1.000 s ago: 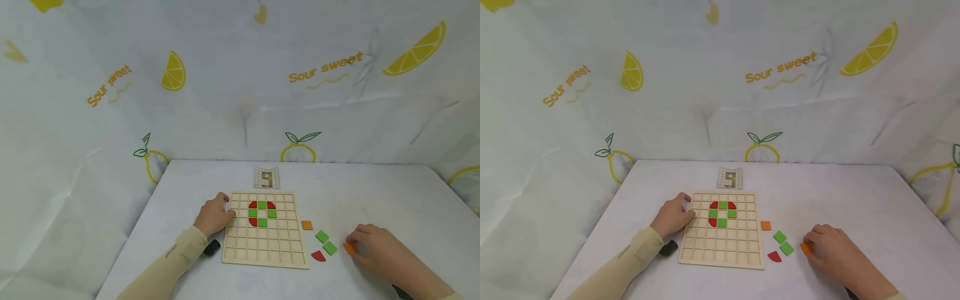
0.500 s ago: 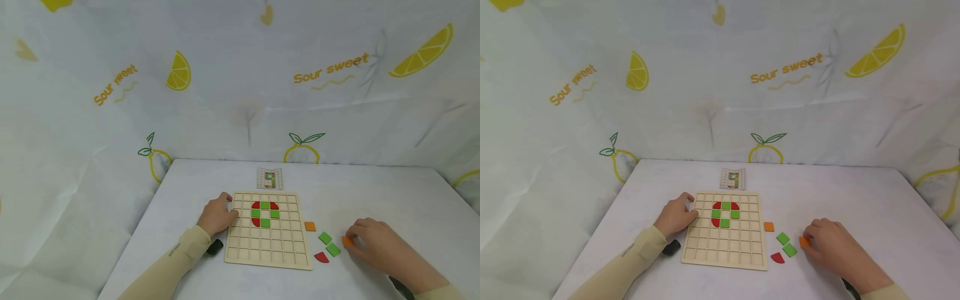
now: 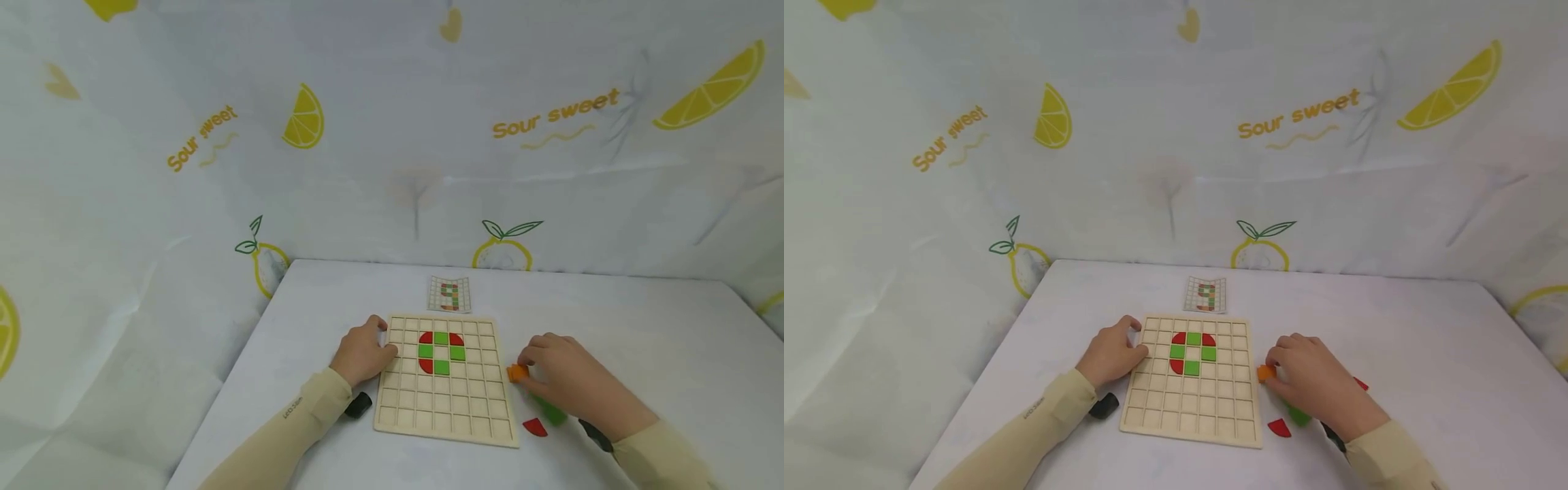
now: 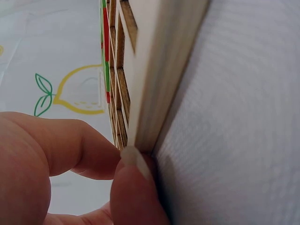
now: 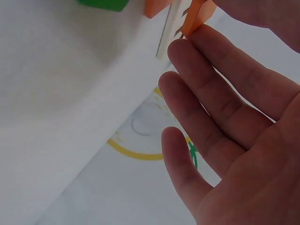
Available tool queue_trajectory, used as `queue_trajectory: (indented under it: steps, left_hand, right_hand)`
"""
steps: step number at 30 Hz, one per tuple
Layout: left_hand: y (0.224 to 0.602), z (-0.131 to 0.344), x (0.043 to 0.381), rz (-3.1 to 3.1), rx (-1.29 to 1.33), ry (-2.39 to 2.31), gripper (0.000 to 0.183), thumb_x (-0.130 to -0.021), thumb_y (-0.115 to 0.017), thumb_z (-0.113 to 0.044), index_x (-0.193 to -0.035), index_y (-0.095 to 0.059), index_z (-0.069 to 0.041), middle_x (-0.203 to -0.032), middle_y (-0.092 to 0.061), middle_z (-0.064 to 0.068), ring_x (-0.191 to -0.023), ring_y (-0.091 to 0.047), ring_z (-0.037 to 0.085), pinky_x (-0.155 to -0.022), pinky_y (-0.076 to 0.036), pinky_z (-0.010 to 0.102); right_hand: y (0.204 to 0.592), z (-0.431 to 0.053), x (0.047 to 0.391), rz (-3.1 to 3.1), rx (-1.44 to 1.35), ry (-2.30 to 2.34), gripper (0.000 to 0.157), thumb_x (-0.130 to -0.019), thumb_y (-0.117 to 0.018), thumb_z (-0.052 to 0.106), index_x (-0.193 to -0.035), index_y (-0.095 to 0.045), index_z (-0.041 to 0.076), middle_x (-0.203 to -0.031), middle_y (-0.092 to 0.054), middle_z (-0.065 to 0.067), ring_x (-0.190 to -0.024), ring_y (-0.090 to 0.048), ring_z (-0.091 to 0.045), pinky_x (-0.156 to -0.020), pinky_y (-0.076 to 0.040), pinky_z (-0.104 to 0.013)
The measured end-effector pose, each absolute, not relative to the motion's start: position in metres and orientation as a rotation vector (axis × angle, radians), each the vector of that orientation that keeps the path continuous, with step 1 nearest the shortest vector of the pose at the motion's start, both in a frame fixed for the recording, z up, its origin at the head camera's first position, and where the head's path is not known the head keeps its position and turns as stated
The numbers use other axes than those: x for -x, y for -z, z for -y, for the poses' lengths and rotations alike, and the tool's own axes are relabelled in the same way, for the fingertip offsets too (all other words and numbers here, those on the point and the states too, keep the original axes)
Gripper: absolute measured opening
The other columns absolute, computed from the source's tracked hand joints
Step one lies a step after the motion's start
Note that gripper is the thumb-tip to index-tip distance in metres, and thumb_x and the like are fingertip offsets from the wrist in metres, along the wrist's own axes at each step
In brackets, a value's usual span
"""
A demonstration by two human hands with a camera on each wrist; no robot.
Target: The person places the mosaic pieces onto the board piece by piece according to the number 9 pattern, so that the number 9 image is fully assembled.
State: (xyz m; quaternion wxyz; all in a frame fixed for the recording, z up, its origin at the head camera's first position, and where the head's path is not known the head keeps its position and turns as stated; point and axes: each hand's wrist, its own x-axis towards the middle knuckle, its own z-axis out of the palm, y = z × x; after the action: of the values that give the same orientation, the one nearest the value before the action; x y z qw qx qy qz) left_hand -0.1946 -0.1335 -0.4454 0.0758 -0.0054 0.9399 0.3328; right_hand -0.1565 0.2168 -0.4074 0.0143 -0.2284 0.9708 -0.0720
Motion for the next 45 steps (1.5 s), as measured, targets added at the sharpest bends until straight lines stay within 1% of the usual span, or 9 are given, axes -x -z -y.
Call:
queue_trajectory:
  steps: [9, 14, 18, 21, 24, 28, 32, 38, 45]
  left_hand:
    - [0.445, 0.130, 0.192, -2.832, 0.007, -0.971, 0.048, -0.094, -0.069, -0.022, -0.138, -0.060, -0.006, -0.070, -0.056, 0.002, -0.062, -0.051, 0.018, -0.061, -0.042, 0.033]
    - [0.446, 0.130, 0.193, -2.841, 0.000, -0.963, 0.046, -0.095, -0.070, -0.022, -0.137, -0.060, -0.006, -0.068, -0.056, 0.002, -0.061, -0.051, 0.018, -0.060, -0.041, 0.033]
    - [0.446, 0.131, 0.193, -2.843, -0.007, -0.973, 0.045, -0.095, -0.070, -0.021, -0.136, -0.060, -0.005, -0.067, -0.056, 0.002, -0.060, -0.051, 0.017, -0.060, -0.041, 0.033]
    - [0.447, 0.132, 0.194, -2.844, -0.006, -0.975, 0.046, -0.095, -0.070, -0.021, -0.136, -0.060, -0.005, -0.066, -0.056, 0.001, -0.059, -0.050, 0.017, -0.059, -0.041, 0.032]
    - [0.448, 0.132, 0.195, -2.839, -0.003, -0.975, 0.046, -0.095, -0.069, -0.022, -0.137, -0.060, -0.006, -0.066, -0.055, 0.001, -0.059, -0.050, 0.016, -0.059, -0.041, 0.032]
    - [0.448, 0.132, 0.196, -2.829, -0.003, -0.974, 0.046, -0.096, -0.069, -0.024, -0.138, -0.060, -0.007, -0.066, -0.054, 0.000, -0.059, -0.049, 0.016, -0.058, -0.041, 0.032]
    - [0.448, 0.133, 0.196, -2.832, 0.000, -0.979, 0.046, -0.096, -0.070, -0.023, -0.137, -0.060, -0.007, -0.066, -0.055, 0.000, -0.059, -0.050, 0.016, -0.058, -0.041, 0.032]
    - [0.448, 0.136, 0.196, -2.838, -0.004, -0.980, 0.046, -0.095, -0.069, -0.022, -0.137, -0.060, -0.006, -0.065, -0.055, 0.001, -0.058, -0.050, 0.016, -0.057, -0.041, 0.032]
    - [0.447, 0.135, 0.195, -2.841, -0.010, -0.989, 0.046, -0.095, -0.069, -0.022, -0.136, -0.060, -0.006, -0.065, -0.055, 0.000, -0.059, -0.050, 0.016, -0.058, -0.040, 0.032]
  right_hand:
    - [0.408, -0.184, 0.165, -3.017, 0.802, 0.259, 0.014, -0.088, -0.090, 0.030, -0.093, -0.080, 0.021, -0.092, -0.069, 0.010, -0.091, -0.060, -0.014, -0.097, -0.055, -0.050]
    - [0.409, -0.166, 0.168, -3.001, 0.835, 0.287, 0.013, -0.088, -0.089, 0.028, -0.091, -0.080, 0.020, -0.089, -0.069, 0.010, -0.090, -0.060, -0.014, -0.100, -0.054, -0.051]
    - [0.410, -0.153, 0.170, -3.004, 0.883, 0.281, 0.012, -0.089, -0.088, 0.027, -0.090, -0.079, 0.019, -0.087, -0.067, 0.010, -0.088, -0.059, -0.013, -0.098, -0.053, -0.049]
    - [0.412, -0.146, 0.172, -3.014, 0.893, 0.267, 0.014, -0.089, -0.089, 0.028, -0.091, -0.079, 0.019, -0.088, -0.067, 0.010, -0.091, -0.062, -0.015, -0.100, -0.053, -0.050]
    - [0.415, -0.141, 0.174, -3.021, 0.887, 0.270, 0.014, -0.088, -0.089, 0.028, -0.090, -0.080, 0.018, -0.088, -0.068, 0.010, -0.095, -0.065, -0.017, -0.101, -0.053, -0.050]
    - [0.417, -0.136, 0.174, -3.024, 0.889, 0.267, 0.011, -0.088, -0.088, 0.026, -0.088, -0.080, 0.018, -0.087, -0.068, 0.009, -0.091, -0.063, -0.015, -0.096, -0.052, -0.047]
    - [0.417, -0.133, 0.174, -3.021, 0.900, 0.244, 0.007, -0.090, -0.086, 0.023, -0.088, -0.080, 0.018, -0.088, -0.069, 0.008, -0.090, -0.062, -0.015, -0.094, -0.052, -0.046]
    - [0.416, -0.129, 0.174, -3.024, 0.936, 0.223, 0.009, -0.090, -0.084, 0.022, -0.085, -0.078, 0.018, -0.082, -0.062, 0.009, -0.083, -0.055, -0.013, -0.090, -0.050, -0.044]
    - [0.419, -0.128, 0.175, -3.037, 0.942, 0.211, 0.008, -0.090, -0.084, 0.022, -0.087, -0.078, 0.017, -0.080, -0.060, 0.009, -0.084, -0.055, -0.013, -0.093, -0.050, -0.044]
